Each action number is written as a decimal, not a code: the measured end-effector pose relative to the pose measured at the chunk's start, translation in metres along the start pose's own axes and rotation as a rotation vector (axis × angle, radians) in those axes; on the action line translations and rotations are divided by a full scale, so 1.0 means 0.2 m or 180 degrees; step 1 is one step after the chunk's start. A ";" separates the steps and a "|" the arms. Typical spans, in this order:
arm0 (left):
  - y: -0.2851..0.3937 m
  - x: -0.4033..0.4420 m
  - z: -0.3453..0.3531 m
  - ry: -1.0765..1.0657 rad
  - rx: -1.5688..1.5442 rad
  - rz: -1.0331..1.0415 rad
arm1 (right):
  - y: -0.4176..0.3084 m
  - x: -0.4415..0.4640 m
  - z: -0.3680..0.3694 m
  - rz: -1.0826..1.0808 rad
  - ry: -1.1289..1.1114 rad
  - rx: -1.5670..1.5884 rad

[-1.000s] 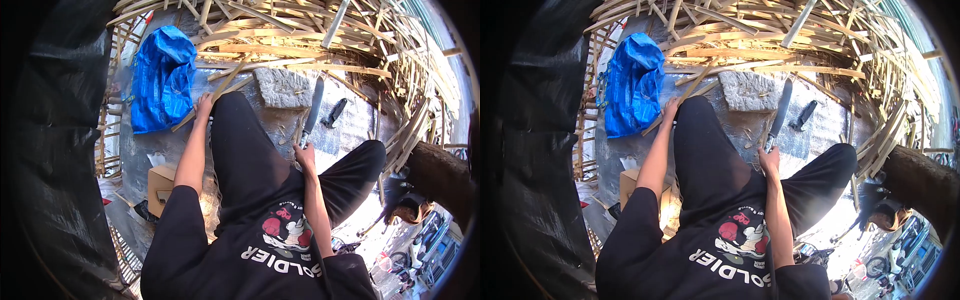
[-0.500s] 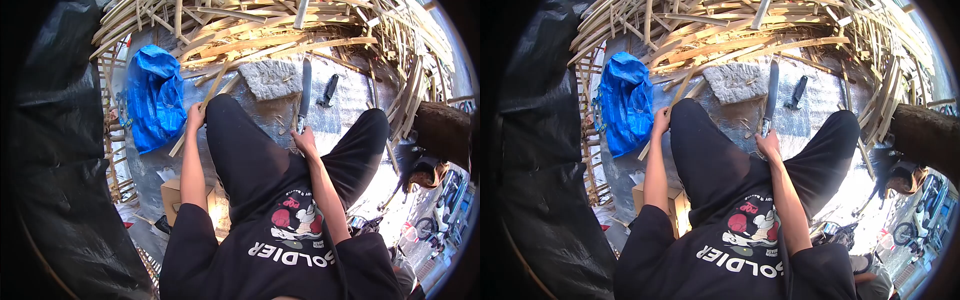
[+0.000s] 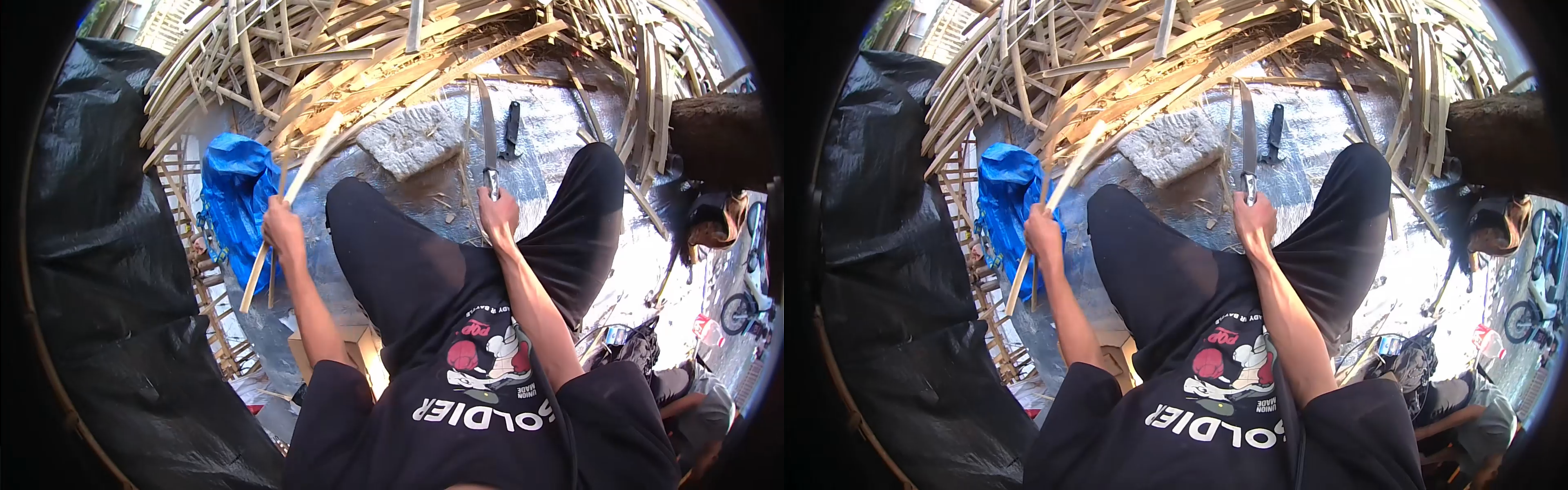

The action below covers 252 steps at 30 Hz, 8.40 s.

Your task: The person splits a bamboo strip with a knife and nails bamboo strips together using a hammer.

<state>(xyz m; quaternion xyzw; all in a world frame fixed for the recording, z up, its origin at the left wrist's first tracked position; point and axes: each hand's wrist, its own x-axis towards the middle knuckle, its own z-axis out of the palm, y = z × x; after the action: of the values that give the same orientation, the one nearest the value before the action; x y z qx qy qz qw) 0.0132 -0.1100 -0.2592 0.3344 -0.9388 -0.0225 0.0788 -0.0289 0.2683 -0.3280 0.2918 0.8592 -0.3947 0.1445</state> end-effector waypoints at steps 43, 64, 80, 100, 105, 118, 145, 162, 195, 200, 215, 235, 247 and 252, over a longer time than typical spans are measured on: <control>0.56 -0.10 -0.02 -0.2363 -0.5483 -0.1039 | -0.78 0.05 0.04 -0.1555 -0.4219 -0.0339; 0.47 -0.04 -0.13 -0.1969 -0.4801 -0.0695 | -0.91 0.03 0.08 -0.2495 -0.3301 -0.0326; 0.62 -0.45 0.36 -0.3967 -0.3807 -0.0806 | -0.69 0.96 -0.27 -0.3019 -0.1119 -0.3043; 0.55 -0.70 0.47 -0.3952 -0.3599 -0.1074 | -0.64 1.19 -0.27 -0.2566 -0.1385 -0.2736; 0.55 -0.76 0.57 -0.3907 -0.2934 -0.0730 | -0.64 1.16 -0.32 -0.2581 -0.1383 -0.2954; 0.58 -0.75 0.59 -0.4036 -0.2666 -0.0656 | -0.65 1.25 -0.29 -0.2817 -0.1341 -0.3121; 0.83 -0.20 0.58 -0.1112 -0.0863 0.1032 | -0.74 1.21 -0.33 -0.3061 -0.1343 -0.2966; 0.86 -0.17 0.65 -0.1092 -0.0355 0.1350 | -0.41 0.71 0.11 -0.6028 -0.2247 -0.1464; 0.94 -0.28 0.71 -0.1362 -0.0316 0.0703 | -0.50 0.58 -0.21 -0.2106 -0.4307 -0.3744; 0.88 -0.31 0.68 -0.1245 -0.0848 0.0769 | -0.80 0.30 -0.25 -0.1696 -0.4500 -0.2212; 0.88 -0.31 0.90 -0.0690 -0.1395 0.0856 | -0.97 -0.28 1.00 -0.6274 -0.3055 -0.3242; 0.80 -0.32 0.98 0.0550 -0.0515 0.2031 | -0.63 -0.06 1.41 -0.5933 -0.3855 -0.3269; 0.77 -0.32 0.93 0.0228 -0.1253 0.1955 | -0.58 -0.03 1.33 -0.6324 -0.3108 -0.2982; 0.77 -0.32 0.91 0.0053 -0.1136 0.1897 | -0.59 -0.08 1.29 -0.6137 -0.2911 -0.3018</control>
<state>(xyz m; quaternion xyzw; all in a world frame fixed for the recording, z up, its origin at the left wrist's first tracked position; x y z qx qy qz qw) -0.0639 0.0487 -0.4317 0.0267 -0.9758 -0.1597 0.1468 -0.0842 0.0048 -0.4167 -0.7341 0.6541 -0.0489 0.1754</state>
